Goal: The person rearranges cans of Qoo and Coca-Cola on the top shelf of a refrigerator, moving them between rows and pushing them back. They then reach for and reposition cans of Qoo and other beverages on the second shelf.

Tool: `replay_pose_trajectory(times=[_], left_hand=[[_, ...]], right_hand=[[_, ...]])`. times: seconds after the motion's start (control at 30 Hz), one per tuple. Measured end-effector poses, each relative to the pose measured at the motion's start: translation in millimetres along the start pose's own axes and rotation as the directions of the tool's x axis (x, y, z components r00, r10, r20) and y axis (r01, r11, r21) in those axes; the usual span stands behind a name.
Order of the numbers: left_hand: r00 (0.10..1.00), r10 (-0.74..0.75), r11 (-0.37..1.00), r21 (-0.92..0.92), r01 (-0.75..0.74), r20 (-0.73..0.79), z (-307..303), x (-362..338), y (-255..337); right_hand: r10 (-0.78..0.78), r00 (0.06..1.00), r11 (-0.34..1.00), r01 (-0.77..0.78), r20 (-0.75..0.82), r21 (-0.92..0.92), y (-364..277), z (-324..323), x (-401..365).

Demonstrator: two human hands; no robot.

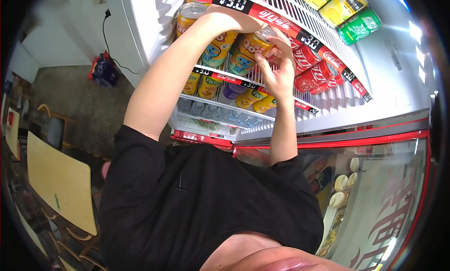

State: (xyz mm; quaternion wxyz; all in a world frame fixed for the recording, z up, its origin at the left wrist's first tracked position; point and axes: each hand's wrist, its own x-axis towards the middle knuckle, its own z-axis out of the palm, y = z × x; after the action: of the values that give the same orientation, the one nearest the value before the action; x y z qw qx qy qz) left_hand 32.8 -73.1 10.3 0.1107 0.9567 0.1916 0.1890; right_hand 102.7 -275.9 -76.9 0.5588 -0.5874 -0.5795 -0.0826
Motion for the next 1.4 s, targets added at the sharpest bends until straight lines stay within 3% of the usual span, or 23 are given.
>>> replay_pose_trajectory(times=[0.1, 0.2, 0.33, 0.43, 0.57, 0.67, 0.8, 0.93, 1.07, 1.2, 1.3, 1.4], left_hand=[[1.000, -0.005, 1.000, 0.024, 0.005, -0.006, -1.8, -10.6, -4.5], [1.000, -0.020, 0.998, 0.052, 0.021, -0.021, -3.5, -6.4, -0.6], [1.000, -0.028, 0.996, 0.090, 0.029, -0.010, -7.5, -0.1, -8.5], [1.000, -0.020, 0.993, 0.114, 0.019, 0.008, -9.7, -1.3, -5.3], [0.999, -0.037, 0.989, 0.144, 0.031, 0.040, -11.4, 7.5, -9.5], [0.995, -0.049, 0.980, 0.198, 0.031, 0.087, -16.4, 0.7, -14.8], [0.994, -0.009, 0.957, 0.290, -0.025, 0.113, -35.0, -41.1, -15.6], [0.991, 0.029, 0.936, 0.344, -0.074, 0.134, -41.1, -37.8, -21.0], [0.988, 0.071, 0.910, 0.396, -0.122, 0.140, -45.0, -33.2, -22.1], [0.986, 0.109, 0.994, 0.002, -0.109, -0.125, -43.6, -59.6, -18.7], [0.994, 0.074, 0.995, 0.066, -0.068, -0.084, -31.6, -55.4, -27.2], [0.921, 0.363, 0.929, -0.021, -0.370, -0.144, -14.3, -40.4, -55.5]], right_hand=[[0.077, 0.997, 0.979, -0.079, 0.015, 0.189, -6.1, 8.3, -1.4], [0.154, 0.985, 0.947, -0.123, -0.081, 0.298, 4.5, 10.1, -12.7], [0.367, 0.927, 0.922, -0.353, -0.073, 0.160, 15.9, 3.0, -17.1], [0.374, 0.927, 0.927, -0.372, -0.037, 0.037, 6.5, 4.4, -15.3], [0.476, 0.879, 0.880, -0.475, -0.038, 0.017, 9.0, 3.4, -14.5], [0.462, 0.886, 0.885, -0.463, -0.029, -0.047, 3.1, 5.3, -12.0], [0.466, 0.885, 0.884, -0.466, -0.015, -0.037, 8.8, 8.1, -12.1], [0.435, 0.900, 0.900, -0.436, -0.025, -0.006, 13.8, 7.3, -12.6], [0.519, 0.848, 0.821, -0.530, 0.109, 0.213, 14.5, 1.8, -13.9], [0.512, 0.843, 0.823, -0.536, 0.163, 0.190, 13.8, -0.3, -15.2], [0.516, 0.828, 0.810, -0.555, 0.219, 0.192, 18.6, -1.9, -15.6], [0.546, 0.797, 0.779, -0.596, 0.258, 0.194, 11.7, -5.6, -14.2]])
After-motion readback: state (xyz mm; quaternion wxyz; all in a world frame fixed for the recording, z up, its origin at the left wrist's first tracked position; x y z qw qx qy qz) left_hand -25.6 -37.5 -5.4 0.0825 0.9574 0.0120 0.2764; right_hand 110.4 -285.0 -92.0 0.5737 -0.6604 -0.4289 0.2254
